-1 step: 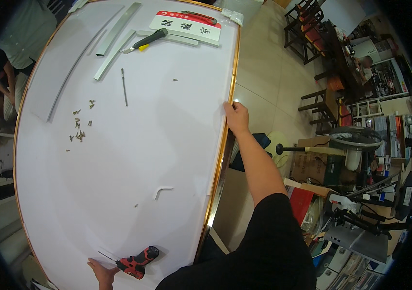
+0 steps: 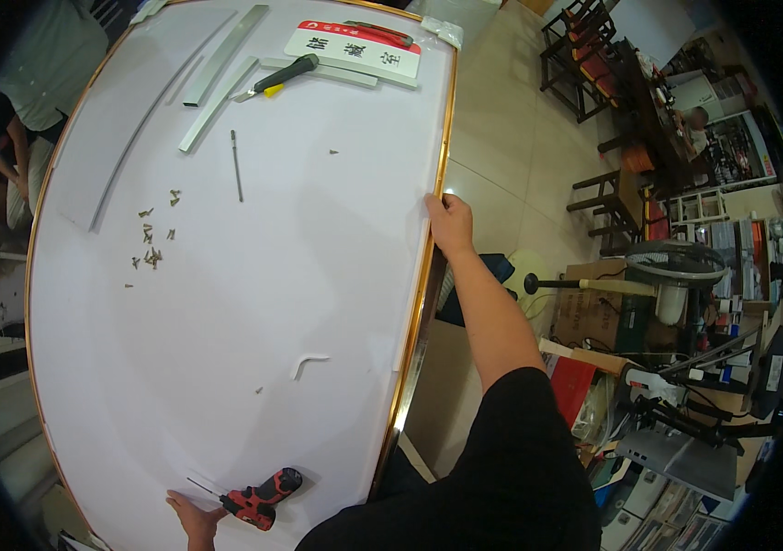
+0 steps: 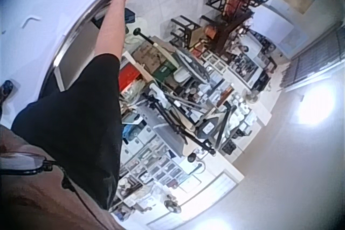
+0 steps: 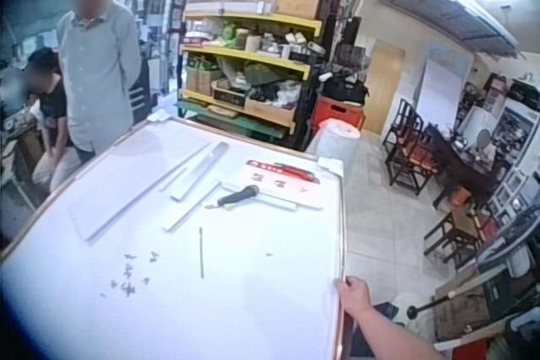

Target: The person attaches a gold-colored trim to the edges of a large white board using a cordless drill and screws. They position trim pieces along the perimeter, drive screws to secure them, and occasionally adjust the board with assistance from another person.

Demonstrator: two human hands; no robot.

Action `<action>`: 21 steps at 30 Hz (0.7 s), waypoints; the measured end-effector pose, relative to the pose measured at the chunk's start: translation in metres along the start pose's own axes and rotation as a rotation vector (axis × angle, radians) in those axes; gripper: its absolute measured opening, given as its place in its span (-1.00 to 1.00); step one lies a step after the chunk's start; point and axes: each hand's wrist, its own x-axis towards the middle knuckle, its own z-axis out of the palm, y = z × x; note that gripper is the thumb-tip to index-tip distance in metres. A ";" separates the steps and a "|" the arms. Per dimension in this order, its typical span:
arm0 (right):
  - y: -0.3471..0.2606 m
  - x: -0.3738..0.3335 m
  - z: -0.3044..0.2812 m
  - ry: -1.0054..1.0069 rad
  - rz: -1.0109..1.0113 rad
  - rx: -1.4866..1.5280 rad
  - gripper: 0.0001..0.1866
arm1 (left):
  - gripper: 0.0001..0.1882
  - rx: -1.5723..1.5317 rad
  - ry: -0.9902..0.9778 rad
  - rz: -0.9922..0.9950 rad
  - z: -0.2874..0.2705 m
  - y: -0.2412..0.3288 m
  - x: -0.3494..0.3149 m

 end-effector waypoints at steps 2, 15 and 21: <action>-0.002 -0.001 0.000 0.000 -0.031 -0.003 -0.61 | 0.69 0.004 -0.001 -0.014 0.001 0.000 0.000; -0.003 -0.001 0.001 0.012 0.001 0.009 -0.62 | 0.72 0.027 0.000 -0.029 -0.001 0.002 0.000; -0.005 -0.006 0.003 0.058 -0.038 -0.024 -0.62 | 0.71 0.005 -0.001 -0.060 -0.003 0.009 -0.002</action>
